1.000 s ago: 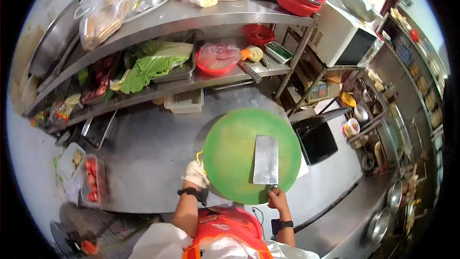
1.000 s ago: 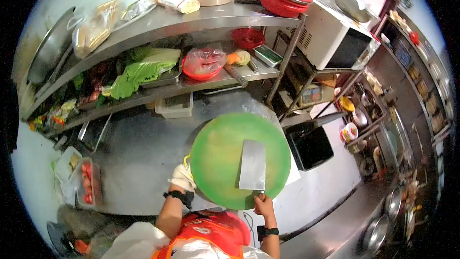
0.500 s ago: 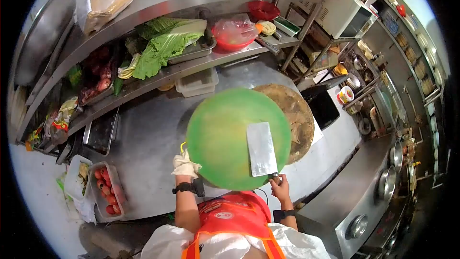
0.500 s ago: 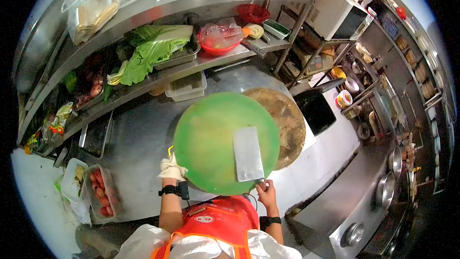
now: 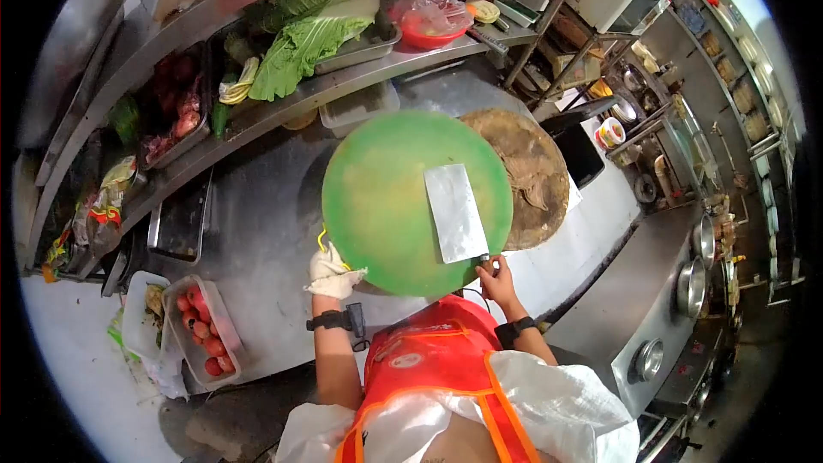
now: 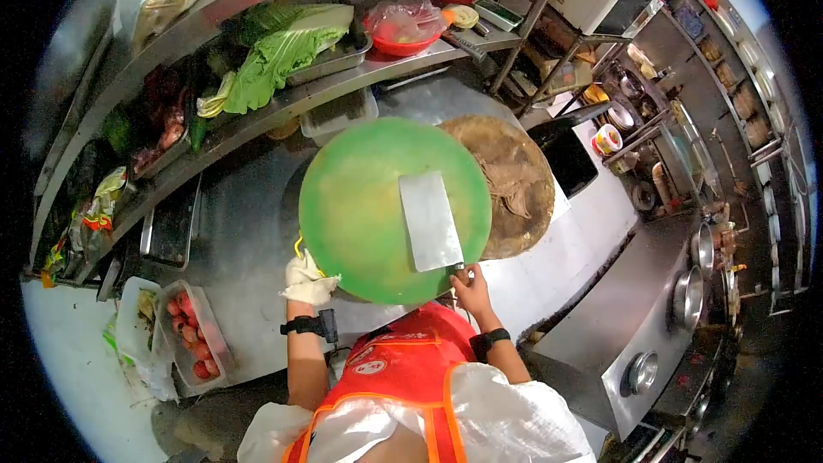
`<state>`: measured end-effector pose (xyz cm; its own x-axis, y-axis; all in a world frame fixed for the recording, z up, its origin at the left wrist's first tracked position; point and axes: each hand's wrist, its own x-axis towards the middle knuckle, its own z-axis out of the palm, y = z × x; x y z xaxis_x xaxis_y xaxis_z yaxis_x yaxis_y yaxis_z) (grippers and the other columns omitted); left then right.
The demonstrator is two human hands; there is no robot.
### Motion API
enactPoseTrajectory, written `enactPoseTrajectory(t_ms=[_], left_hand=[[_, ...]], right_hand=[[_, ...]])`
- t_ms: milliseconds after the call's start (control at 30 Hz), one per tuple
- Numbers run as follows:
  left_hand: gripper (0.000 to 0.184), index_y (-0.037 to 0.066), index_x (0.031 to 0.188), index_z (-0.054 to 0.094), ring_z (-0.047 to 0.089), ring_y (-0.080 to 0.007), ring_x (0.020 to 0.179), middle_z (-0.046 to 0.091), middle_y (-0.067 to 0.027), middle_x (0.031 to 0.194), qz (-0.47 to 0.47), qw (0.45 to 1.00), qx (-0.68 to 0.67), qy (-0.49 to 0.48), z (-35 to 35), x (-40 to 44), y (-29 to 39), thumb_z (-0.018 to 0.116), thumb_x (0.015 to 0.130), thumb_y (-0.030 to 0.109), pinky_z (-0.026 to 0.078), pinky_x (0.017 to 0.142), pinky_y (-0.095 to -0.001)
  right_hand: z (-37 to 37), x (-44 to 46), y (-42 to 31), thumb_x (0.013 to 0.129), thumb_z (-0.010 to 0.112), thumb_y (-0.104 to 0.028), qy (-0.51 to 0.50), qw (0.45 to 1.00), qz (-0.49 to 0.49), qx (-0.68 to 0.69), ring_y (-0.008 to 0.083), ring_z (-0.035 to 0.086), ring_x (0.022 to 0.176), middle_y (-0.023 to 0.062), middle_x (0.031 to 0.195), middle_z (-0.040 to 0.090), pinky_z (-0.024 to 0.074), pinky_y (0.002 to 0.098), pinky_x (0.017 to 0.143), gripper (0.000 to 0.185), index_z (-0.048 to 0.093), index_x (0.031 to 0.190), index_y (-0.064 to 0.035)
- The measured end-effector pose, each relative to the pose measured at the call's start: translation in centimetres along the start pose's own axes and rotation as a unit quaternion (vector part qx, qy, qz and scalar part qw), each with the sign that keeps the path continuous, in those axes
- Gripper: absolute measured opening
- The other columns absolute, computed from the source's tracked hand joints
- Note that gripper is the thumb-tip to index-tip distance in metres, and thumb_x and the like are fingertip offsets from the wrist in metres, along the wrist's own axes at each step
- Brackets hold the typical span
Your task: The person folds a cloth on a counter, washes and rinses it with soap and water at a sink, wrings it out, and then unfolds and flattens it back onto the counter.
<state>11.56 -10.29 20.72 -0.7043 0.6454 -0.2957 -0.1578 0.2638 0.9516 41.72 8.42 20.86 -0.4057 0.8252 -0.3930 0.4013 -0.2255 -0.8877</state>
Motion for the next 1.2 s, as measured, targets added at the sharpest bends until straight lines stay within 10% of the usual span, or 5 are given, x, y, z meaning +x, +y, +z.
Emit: enactPoseTrajectory(t_ms=[233,333,567,867,1200], left_hand=[[0.022,0.003,0.084,0.051,0.05,-0.0111,0.056,0.055,-0.0005,0.069,-0.049,0.995,0.083,0.008,3.1,-1.7,2.4,0.065,0.067,0.007,0.044,0.051,-0.0248],[0.028,0.002,0.093,0.046,0.05,-0.0129,0.059,0.054,-0.0021,0.072,-0.12,0.912,-0.392,-0.028,3.0,-0.3,-3.8,0.06,0.074,0.018,0.044,0.054,-0.0247],[0.042,0.006,0.103,0.051,0.052,-0.0188,0.082,0.056,-0.0055,0.095,-0.068,0.993,0.062,-0.067,4.0,-0.9,-2.4,0.055,0.073,0.036,0.045,0.071,-0.0302],[0.038,0.009,0.098,0.056,0.056,-0.0232,0.08,0.057,-0.0104,0.095,-0.097,0.84,0.513,-0.147,3.7,1.2,-6.7,0.055,0.072,0.037,0.046,0.068,-0.0355],[0.03,0.008,0.095,0.057,0.056,-0.0213,0.073,0.058,-0.008,0.089,-0.139,0.881,0.437,-0.118,3.5,3.5,-10.5,0.052,0.076,0.031,0.045,0.062,-0.0336]], right_hand=[[-1.6,0.0,-2.0,0.078,0.061,-0.014,0.01,1.0,0.024,0.005,0.011,0.043,0.032,0.0046,0.051,0.048,0.0312,0.0236,0.027,0.029,0.037,0.095,-0.008],[-2.7,0.5,-1.4,0.077,0.062,-0.014,0.032,0.999,-0.007,-0.044,0.011,0.043,0.032,0.0048,0.052,0.048,0.031,0.0242,0.028,0.031,0.04,0.097,-0.0061],[-5.6,3.0,-0.1,0.074,0.065,-0.02,0.067,0.975,-0.083,-0.195,0.0165,0.051,0.044,0.0089,0.058,0.053,0.039,0.0281,0.04,0.035,0.042,0.095,-0.0035],[-8.4,3.9,-3.2,0.071,0.066,-0.028,0.071,0.956,-0.068,-0.276,0.0304,0.059,0.065,0.0146,0.068,0.058,0.0449,0.0356,0.056,0.044,0.04,0.099,-0.0053],[-8.7,4.0,-3.7,0.072,0.064,-0.03,0.051,0.95,-0.071,-0.298,0.0289,0.059,0.062,0.0118,0.067,0.059,0.0447,0.0351,0.054,0.06,0.036,0.122,-0.0096]])
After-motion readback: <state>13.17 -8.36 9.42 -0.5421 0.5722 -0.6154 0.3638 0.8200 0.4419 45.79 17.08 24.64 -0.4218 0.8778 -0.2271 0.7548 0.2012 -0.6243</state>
